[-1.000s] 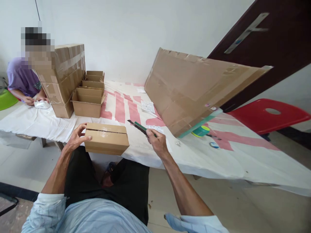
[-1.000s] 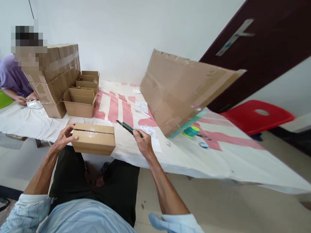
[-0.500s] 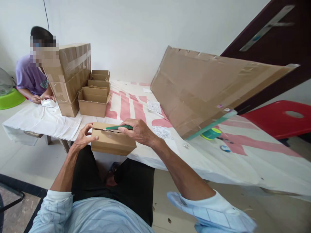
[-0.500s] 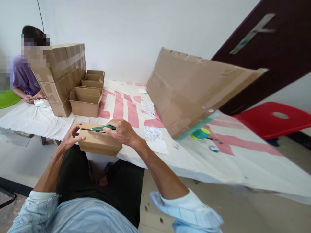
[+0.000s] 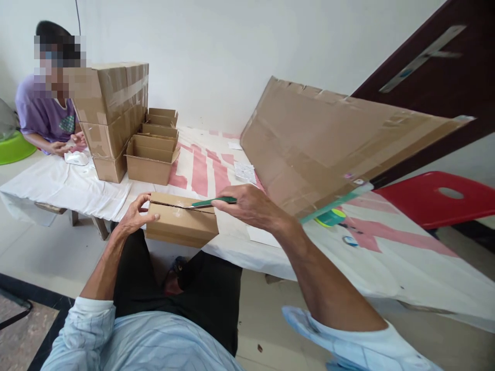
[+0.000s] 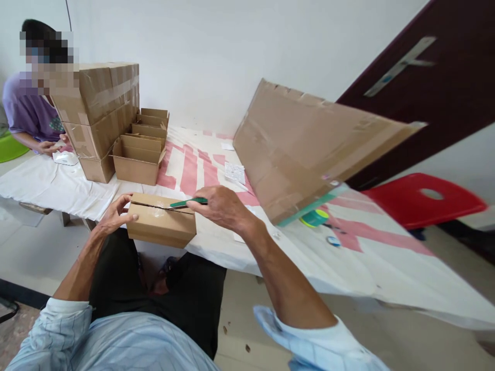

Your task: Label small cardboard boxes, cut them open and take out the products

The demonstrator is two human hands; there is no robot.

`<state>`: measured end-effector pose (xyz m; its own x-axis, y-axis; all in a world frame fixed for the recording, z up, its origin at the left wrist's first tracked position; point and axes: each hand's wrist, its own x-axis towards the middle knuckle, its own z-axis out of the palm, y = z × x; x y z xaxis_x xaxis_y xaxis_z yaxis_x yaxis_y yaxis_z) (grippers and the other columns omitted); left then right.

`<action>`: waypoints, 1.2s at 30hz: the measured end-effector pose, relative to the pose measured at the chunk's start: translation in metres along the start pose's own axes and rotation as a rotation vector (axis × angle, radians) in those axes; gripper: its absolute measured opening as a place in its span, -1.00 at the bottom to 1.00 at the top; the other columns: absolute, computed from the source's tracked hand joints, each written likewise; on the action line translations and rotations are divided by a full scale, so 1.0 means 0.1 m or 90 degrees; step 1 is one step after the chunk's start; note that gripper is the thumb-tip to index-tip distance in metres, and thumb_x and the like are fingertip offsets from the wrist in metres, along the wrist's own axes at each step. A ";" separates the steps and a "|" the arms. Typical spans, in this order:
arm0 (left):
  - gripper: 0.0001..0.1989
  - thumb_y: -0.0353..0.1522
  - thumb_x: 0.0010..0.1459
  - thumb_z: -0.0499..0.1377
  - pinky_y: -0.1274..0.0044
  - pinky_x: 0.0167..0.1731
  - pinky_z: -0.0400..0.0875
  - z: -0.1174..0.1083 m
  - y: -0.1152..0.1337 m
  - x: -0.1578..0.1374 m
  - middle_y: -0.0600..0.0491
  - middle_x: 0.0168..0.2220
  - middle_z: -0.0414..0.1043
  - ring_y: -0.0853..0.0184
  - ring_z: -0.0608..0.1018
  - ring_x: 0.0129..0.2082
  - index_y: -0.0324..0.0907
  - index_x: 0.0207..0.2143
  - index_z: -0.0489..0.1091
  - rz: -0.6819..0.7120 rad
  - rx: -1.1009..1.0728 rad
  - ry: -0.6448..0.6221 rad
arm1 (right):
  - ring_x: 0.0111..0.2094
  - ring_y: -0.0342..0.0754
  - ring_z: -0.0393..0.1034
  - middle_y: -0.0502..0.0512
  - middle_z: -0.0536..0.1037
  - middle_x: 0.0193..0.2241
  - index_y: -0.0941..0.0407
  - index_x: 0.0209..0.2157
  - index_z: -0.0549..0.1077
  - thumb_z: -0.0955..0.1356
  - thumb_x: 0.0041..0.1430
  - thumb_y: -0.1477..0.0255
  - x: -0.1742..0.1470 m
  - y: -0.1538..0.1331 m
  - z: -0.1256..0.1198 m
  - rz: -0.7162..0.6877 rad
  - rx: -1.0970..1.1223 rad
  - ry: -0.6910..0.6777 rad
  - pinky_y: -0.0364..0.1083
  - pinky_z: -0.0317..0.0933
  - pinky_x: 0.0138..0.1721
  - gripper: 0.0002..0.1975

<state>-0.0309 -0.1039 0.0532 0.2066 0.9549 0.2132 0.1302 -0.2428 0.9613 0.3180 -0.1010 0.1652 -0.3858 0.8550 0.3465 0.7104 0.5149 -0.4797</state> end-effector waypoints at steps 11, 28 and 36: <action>-0.53 -0.15 0.04 0.51 0.25 0.14 0.53 -0.04 -0.01 -0.02 -0.15 0.41 0.32 -0.12 0.45 0.37 -0.10 -0.04 0.55 0.011 -0.028 -0.018 | -0.16 0.17 0.53 0.19 0.69 -0.23 0.07 -0.21 0.62 0.34 0.21 -0.05 -0.70 1.25 0.82 0.218 0.114 0.269 0.12 0.41 -0.07 -0.52; -0.46 -0.11 0.04 0.51 0.20 0.29 0.46 -0.04 0.10 -0.01 -0.11 0.43 0.24 -0.17 0.31 0.46 -0.04 0.07 0.64 -0.004 0.021 -0.072 | 0.15 0.20 0.49 0.29 0.56 0.17 0.05 0.23 0.52 0.30 0.41 -0.10 -0.71 0.71 1.38 0.192 0.343 0.276 0.16 0.47 0.11 -0.37; -0.39 -0.08 0.01 0.51 0.17 0.32 0.41 -0.05 0.05 -0.07 -0.10 0.40 0.22 -0.14 0.34 0.42 -0.01 0.12 0.57 0.009 0.062 -0.057 | 0.30 0.26 0.39 0.33 0.42 0.32 0.01 0.46 0.26 0.43 0.33 0.02 -0.74 0.35 1.37 0.161 0.290 0.256 0.27 0.41 0.28 -0.21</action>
<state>-0.0362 -0.1112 0.0572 0.2946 0.9330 0.2065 0.2193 -0.2763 0.9357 0.2910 -0.1379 0.0121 0.0741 0.9092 0.4098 0.3954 0.3505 -0.8490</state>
